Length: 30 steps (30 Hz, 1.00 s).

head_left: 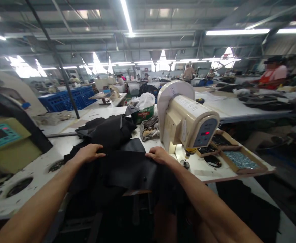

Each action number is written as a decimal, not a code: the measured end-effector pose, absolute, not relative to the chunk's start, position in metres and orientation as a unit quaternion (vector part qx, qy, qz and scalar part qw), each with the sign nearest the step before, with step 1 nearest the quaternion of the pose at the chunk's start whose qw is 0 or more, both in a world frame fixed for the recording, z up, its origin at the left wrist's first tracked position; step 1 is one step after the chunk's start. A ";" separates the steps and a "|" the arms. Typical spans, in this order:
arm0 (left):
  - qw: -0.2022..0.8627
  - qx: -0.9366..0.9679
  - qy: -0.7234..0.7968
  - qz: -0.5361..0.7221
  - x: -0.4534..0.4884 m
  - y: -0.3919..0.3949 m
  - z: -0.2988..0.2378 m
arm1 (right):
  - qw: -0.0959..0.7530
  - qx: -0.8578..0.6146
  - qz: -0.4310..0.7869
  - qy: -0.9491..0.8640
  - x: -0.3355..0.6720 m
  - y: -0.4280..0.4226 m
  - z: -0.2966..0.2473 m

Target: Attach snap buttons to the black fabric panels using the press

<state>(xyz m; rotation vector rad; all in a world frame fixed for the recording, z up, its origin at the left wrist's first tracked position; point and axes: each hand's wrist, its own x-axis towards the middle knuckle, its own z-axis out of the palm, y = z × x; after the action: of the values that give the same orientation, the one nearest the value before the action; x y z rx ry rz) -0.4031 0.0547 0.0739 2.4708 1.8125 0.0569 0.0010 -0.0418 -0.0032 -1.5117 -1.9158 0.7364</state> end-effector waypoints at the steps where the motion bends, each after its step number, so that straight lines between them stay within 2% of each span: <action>1: 0.010 0.818 0.575 0.002 -0.403 0.056 0.067 | 0.288 -0.584 0.261 -0.713 0.001 -0.036 -0.007; 5: -0.126 0.836 0.534 0.026 -0.390 0.047 0.040 | 0.264 -0.640 0.184 -0.698 0.000 -0.026 -0.027; 8: -0.157 0.805 0.569 0.060 -0.380 0.031 0.021 | 0.264 -0.651 0.160 -0.693 0.002 -0.032 -0.040; 11: -0.085 0.800 0.585 0.102 -0.379 0.021 0.003 | 0.287 -0.647 0.148 -0.691 0.008 -0.048 -0.042; 15: 0.061 0.774 0.604 0.179 -0.386 0.016 -0.025 | 0.366 -0.570 0.167 -0.716 0.015 -0.073 -0.032; 18: 0.115 0.763 0.593 0.230 -0.386 0.005 -0.037 | 0.346 -0.533 0.218 -0.741 0.014 -0.086 -0.036; 21: 0.123 0.770 0.564 0.272 -0.381 -0.008 -0.038 | 0.325 -0.560 0.245 -0.722 0.013 -0.087 -0.056; 25: 0.104 0.761 0.586 0.260 -0.381 -0.007 -0.041 | 0.319 -0.558 0.243 -0.726 0.010 -0.073 -0.084; 30: 0.095 0.757 0.593 0.259 -0.384 -0.005 -0.047 | 0.316 -0.543 0.234 -0.742 0.005 -0.073 -0.085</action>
<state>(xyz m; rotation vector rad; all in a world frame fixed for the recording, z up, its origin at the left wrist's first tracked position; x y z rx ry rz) -0.3836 -0.0050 -0.0473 2.2424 1.7575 0.7673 0.0049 -0.0727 -0.0851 -1.4293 -1.9546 0.6156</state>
